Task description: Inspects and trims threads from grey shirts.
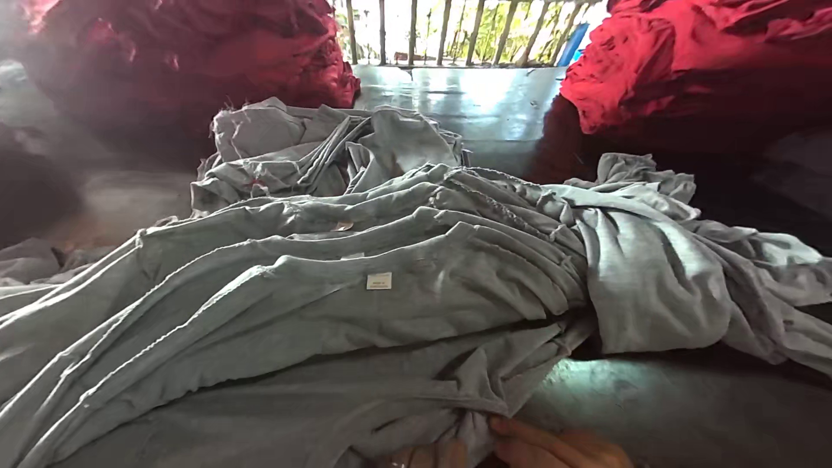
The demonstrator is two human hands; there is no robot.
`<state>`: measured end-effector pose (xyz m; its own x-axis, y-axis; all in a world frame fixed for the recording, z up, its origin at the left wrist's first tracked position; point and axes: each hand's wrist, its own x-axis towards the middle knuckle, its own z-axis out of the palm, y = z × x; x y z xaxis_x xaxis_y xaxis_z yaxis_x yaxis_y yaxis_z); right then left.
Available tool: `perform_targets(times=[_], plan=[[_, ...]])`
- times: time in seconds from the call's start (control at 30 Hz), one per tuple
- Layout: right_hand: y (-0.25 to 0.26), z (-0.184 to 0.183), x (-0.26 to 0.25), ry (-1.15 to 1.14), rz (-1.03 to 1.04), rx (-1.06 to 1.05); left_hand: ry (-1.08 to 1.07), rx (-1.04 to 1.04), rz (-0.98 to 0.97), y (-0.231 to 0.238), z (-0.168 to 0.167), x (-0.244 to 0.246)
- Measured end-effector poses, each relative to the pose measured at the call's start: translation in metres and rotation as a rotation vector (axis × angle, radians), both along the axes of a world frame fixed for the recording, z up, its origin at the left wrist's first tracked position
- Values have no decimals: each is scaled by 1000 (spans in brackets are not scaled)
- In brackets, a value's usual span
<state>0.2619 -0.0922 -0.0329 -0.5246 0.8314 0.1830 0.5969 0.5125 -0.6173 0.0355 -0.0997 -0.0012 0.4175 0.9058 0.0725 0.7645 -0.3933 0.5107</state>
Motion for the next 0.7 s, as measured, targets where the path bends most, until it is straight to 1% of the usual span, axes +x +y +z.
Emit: perform_targets(times=[0.1,0.17,0.27,0.4,0.5,0.57,0.7], plan=[[-6,-4,-2,3,-63,39,2,-70,-16,5,-5,7],[-6,-3,-4,12,-90,40,-67,-127,18,7,-7,10],[-7,-3,-5,26,-122,18,-204,-267,110,11,-2,10],[-6,-3,-4,39,-125,3,-237,-371,141,19,1,6],[-6,-2,-4,50,-130,-8,-275,-494,168,21,8,4],[-7,-2,-3,52,-133,-9,-279,-528,172,21,11,5],[-7,-3,-4,62,-139,4,-267,-499,118,19,7,6]])
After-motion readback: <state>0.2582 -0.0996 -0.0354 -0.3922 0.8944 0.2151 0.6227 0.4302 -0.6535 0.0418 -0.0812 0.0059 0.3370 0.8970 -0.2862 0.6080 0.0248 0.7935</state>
